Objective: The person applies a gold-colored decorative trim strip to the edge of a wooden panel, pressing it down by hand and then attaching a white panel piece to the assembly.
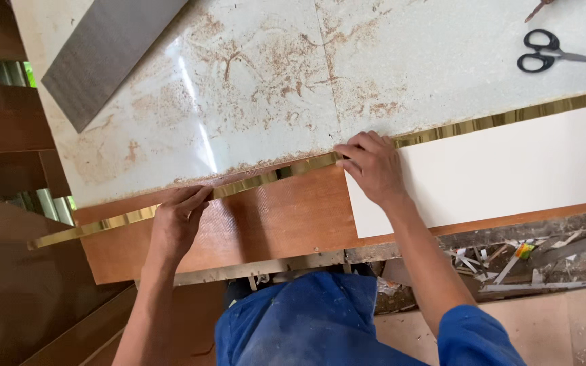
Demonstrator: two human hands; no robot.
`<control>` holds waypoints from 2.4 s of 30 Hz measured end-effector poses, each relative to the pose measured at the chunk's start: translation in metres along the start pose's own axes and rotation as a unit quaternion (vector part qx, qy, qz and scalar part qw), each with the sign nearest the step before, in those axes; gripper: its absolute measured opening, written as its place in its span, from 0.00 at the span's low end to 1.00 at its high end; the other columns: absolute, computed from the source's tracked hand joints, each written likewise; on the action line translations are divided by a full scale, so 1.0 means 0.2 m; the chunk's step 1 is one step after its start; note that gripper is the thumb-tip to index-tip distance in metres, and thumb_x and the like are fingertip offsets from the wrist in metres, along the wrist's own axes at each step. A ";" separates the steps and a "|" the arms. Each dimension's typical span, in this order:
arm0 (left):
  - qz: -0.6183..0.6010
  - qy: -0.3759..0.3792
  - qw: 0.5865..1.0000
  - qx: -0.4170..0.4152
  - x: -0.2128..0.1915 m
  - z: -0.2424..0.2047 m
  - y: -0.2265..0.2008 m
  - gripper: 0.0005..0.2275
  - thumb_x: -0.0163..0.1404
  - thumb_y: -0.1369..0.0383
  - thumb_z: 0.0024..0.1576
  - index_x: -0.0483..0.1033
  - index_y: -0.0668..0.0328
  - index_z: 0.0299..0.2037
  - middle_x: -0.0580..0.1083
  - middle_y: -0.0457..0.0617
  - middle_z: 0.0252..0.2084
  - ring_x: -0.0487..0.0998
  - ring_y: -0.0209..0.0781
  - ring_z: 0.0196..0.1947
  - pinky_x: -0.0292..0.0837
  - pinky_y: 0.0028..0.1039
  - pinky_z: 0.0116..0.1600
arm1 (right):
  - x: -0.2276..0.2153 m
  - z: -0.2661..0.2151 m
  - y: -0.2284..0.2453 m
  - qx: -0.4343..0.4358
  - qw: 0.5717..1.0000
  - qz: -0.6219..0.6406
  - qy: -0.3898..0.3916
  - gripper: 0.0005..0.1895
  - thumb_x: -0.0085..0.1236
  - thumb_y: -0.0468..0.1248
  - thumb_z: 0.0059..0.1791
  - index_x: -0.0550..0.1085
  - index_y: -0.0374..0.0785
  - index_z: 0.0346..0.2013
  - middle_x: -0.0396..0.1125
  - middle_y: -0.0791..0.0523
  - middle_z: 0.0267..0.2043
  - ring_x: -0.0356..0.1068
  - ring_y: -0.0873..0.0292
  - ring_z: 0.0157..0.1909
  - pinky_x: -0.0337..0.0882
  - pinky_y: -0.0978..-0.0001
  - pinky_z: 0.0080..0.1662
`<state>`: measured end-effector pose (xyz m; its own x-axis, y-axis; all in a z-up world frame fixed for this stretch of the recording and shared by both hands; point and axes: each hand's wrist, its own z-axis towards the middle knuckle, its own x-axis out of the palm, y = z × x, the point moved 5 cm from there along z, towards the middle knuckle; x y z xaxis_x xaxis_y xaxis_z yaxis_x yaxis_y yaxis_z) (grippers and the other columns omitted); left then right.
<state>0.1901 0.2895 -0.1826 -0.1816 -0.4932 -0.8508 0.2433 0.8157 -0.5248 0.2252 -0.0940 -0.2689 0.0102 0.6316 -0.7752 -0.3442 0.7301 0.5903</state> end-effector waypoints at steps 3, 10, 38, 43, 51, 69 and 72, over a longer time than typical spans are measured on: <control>-0.013 0.001 1.000 -0.001 0.01 0.04 0.06 0.12 0.59 0.77 0.56 0.84 0.58 0.50 0.82 0.53 0.45 0.82 0.58 0.48 0.77 0.41 0.51 | 0.01 0.03 -0.03 0.044 0.997 0.043 0.036 0.11 0.58 0.51 0.54 0.82 0.56 0.46 0.67 0.62 0.37 0.69 0.55 0.39 0.65 0.60 0.44; -0.001 0.015 1.000 0.019 -0.07 0.05 0.13 0.11 0.58 0.80 0.58 0.85 0.59 0.49 0.82 0.54 0.45 0.81 0.58 0.47 0.77 0.41 0.50 | -0.08 0.08 0.02 0.117 0.974 0.169 0.094 0.15 0.69 0.36 0.47 0.83 0.44 0.49 0.71 0.51 0.35 0.70 0.47 0.37 0.68 0.55 0.44; 0.050 0.042 0.993 0.094 0.00 0.09 0.14 0.09 0.58 0.84 0.65 0.82 0.67 0.53 0.79 0.58 0.48 0.77 0.53 0.43 0.72 0.38 0.49 | -0.04 -0.15 0.04 0.103 0.988 0.048 -0.109 0.10 0.65 0.25 0.55 0.80 0.34 0.51 0.61 0.51 0.44 0.60 0.55 0.41 0.65 0.67 0.39; 0.050 0.027 0.995 0.086 0.01 0.05 0.10 0.08 0.61 0.84 0.64 0.82 0.66 0.50 0.80 0.56 0.49 0.77 0.51 0.42 0.74 0.36 0.50 | 0.03 -0.17 0.27 0.107 0.971 0.008 -0.215 0.09 0.59 0.20 0.54 0.78 0.29 0.48 0.64 0.45 0.47 0.69 0.45 0.48 0.77 0.56 0.47; 0.063 0.077 0.994 0.040 0.05 0.06 0.16 0.10 0.57 0.81 0.65 0.80 0.60 0.54 0.80 0.50 0.51 0.79 0.49 0.46 0.74 0.33 0.52 | 0.04 -0.08 0.35 0.154 0.967 -0.026 -0.203 0.07 0.59 0.28 0.55 0.80 0.26 0.45 0.66 0.47 0.48 0.69 0.42 0.50 0.72 0.49 0.55; 0.069 0.096 0.991 0.055 0.12 0.11 0.23 0.10 0.61 0.81 0.62 0.81 0.63 0.51 0.79 0.53 0.49 0.78 0.49 0.43 0.76 0.34 0.51 | 0.05 -0.18 0.08 0.159 0.975 0.009 -0.154 0.09 0.62 0.38 0.56 0.78 0.40 0.49 0.65 0.51 0.54 0.65 0.52 0.52 0.69 0.66 0.42; 0.066 0.094 0.992 0.047 0.12 0.12 0.21 0.11 0.63 0.82 0.61 0.81 0.63 0.50 0.80 0.53 0.48 0.79 0.50 0.45 0.77 0.34 0.53 | 0.02 -0.04 0.08 0.124 0.989 -0.002 -0.084 0.10 0.67 0.39 0.52 0.81 0.36 0.44 0.69 0.48 0.51 0.65 0.53 0.48 0.61 0.49 0.59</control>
<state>0.2188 0.3057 -0.2254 -0.3143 -0.3122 -0.8965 0.3635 0.8328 -0.4175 0.2125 -0.0824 -0.2639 0.1742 0.6480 -0.7415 -0.1025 0.7608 0.6408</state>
